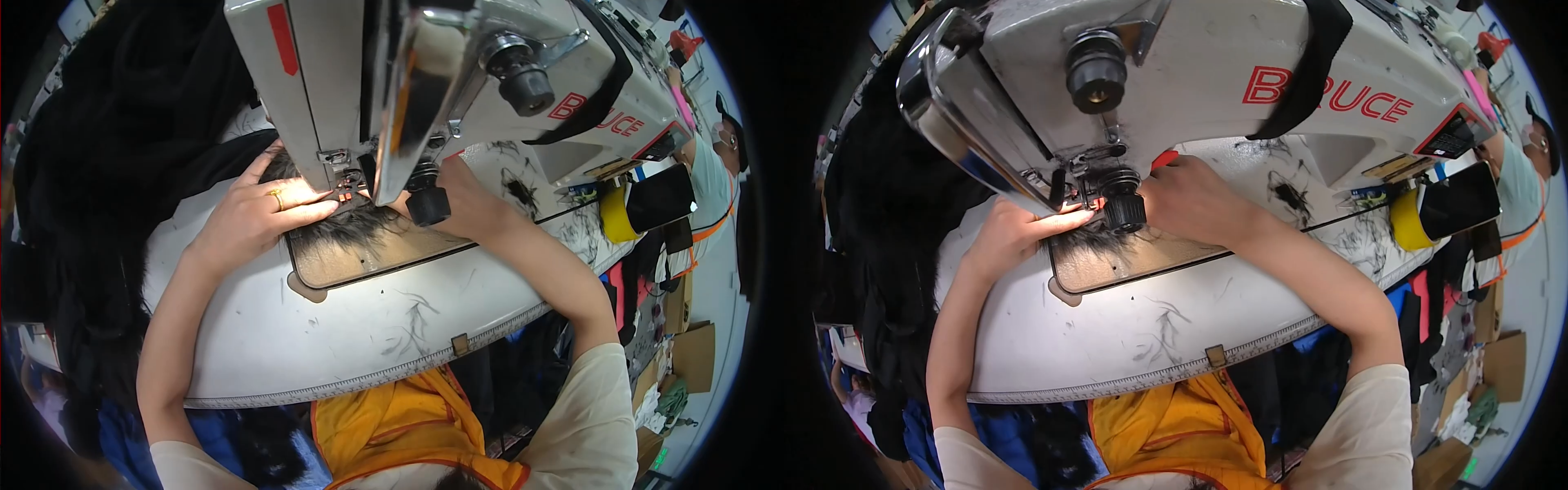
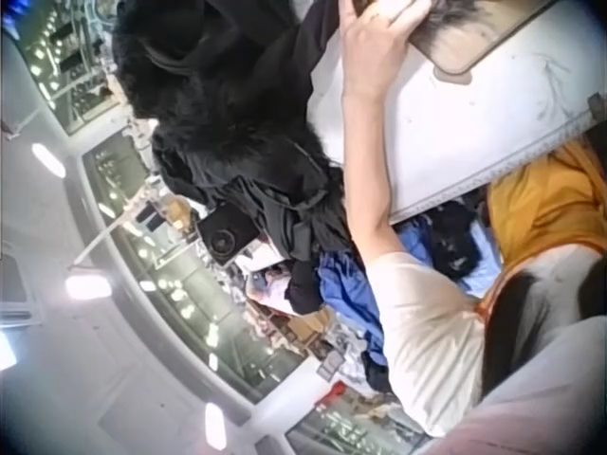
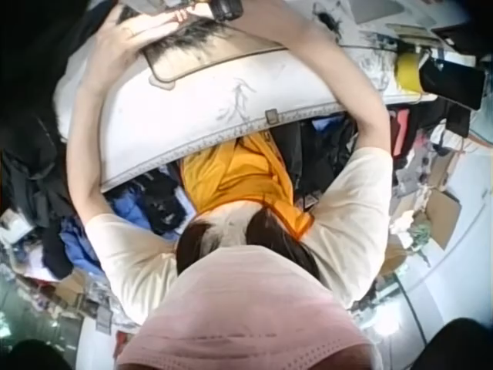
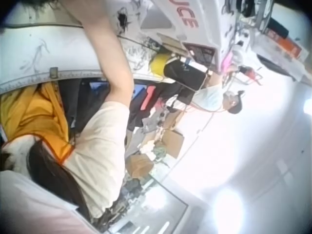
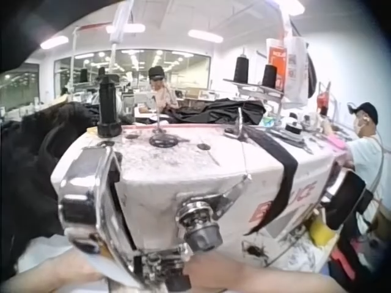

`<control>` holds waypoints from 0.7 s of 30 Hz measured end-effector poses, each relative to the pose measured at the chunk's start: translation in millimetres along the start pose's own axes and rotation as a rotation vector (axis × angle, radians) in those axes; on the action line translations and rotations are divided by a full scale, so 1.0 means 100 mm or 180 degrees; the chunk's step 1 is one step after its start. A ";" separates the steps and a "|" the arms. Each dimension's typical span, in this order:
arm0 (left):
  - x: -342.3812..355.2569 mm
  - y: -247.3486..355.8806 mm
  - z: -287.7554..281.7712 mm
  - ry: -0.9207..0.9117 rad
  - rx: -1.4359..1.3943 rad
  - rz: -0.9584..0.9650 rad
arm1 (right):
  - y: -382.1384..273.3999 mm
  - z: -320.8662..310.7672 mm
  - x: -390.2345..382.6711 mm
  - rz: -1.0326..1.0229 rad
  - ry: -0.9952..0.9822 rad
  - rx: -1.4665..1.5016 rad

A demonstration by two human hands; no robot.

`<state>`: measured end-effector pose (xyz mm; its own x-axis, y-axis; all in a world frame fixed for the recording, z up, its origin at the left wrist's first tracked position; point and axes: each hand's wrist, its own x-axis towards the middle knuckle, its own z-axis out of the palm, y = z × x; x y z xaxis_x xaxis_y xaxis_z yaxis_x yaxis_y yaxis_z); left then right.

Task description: The recorder is using an industrial sewing machine to attach black fur trim to a black fabric garment.

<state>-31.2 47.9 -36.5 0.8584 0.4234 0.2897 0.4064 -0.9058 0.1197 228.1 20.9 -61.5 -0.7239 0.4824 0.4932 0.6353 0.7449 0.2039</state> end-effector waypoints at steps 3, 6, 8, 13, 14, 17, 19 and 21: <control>0.00 0.00 0.03 0.0061 0.0022 0.0037 | 0.00 0.03 0.00 0.0320 0.0250 0.0766; 0.00 -0.01 0.07 0.0126 0.0129 0.0139 | 0.02 0.03 0.00 0.0126 -0.0004 0.0196; 0.00 0.00 0.07 0.0137 0.0178 0.0149 | 0.03 0.07 -0.01 0.0144 0.0098 0.0331; 0.01 0.03 0.03 0.0264 0.0327 0.0355 | 0.01 0.06 -0.02 0.0227 -0.0008 0.0695; 0.01 0.04 0.04 0.0286 0.0378 0.0344 | 0.02 0.08 -0.03 0.0176 0.0098 0.0501; 0.02 0.02 0.05 0.0347 0.0432 0.0349 | 0.06 0.04 -0.04 0.0316 -0.0114 0.0809; 0.04 0.02 0.08 0.0384 0.0436 0.0360 | 0.07 -0.01 -0.04 0.0253 -0.0208 0.0578; 0.05 0.03 0.07 0.0590 0.0778 0.0414 | 0.06 -0.06 0.00 0.0180 -0.0260 0.0336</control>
<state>-23.8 47.5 -41.8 0.8455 0.2741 0.4582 0.3794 -0.9123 -0.1544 234.1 22.7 -55.1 -0.7099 0.5577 0.4301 0.6471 0.7576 0.0855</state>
